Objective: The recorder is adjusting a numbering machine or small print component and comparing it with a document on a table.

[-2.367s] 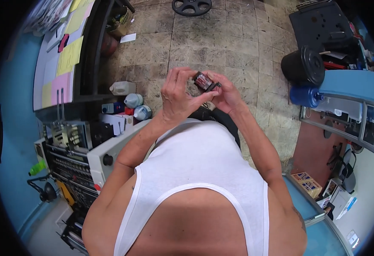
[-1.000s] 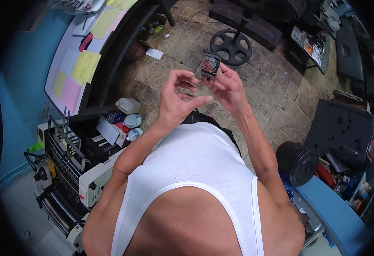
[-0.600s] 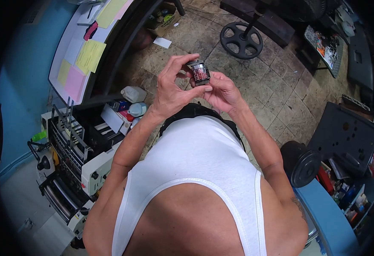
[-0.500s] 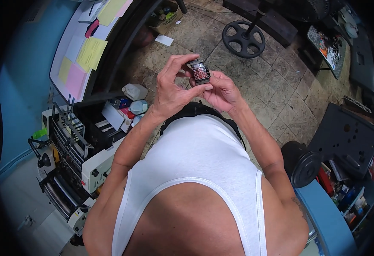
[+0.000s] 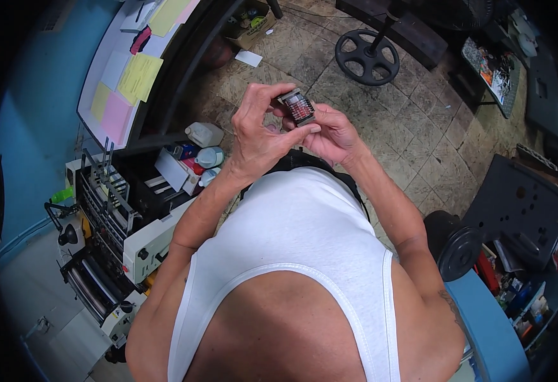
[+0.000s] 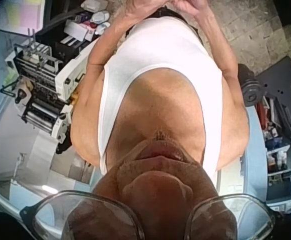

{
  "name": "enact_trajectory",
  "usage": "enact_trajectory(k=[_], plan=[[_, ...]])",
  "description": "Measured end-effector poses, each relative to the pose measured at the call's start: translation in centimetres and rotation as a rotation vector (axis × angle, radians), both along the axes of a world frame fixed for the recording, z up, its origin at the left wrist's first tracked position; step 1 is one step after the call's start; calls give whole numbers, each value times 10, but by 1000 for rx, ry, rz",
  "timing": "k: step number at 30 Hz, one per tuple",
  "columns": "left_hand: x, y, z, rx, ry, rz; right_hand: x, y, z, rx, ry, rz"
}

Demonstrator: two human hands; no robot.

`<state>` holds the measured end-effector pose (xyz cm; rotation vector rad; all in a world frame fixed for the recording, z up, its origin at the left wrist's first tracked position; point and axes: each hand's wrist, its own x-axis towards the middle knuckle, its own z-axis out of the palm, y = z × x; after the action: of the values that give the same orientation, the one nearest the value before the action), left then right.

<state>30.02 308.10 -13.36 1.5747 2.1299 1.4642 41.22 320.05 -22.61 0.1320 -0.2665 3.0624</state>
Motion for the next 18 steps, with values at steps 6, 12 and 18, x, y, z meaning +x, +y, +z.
enact_trajectory(k=[6, 12, 18], plan=[[8, -6, -3, -61, -34, 59, 4, -7, -1, 8, -131, -4], [16, -17, -8, -86, -27, 85, 12, -16, -9, -25, -180, 17], [22, -19, -14, -102, -60, 97, 16, -17, -14, -8, -160, 13]])
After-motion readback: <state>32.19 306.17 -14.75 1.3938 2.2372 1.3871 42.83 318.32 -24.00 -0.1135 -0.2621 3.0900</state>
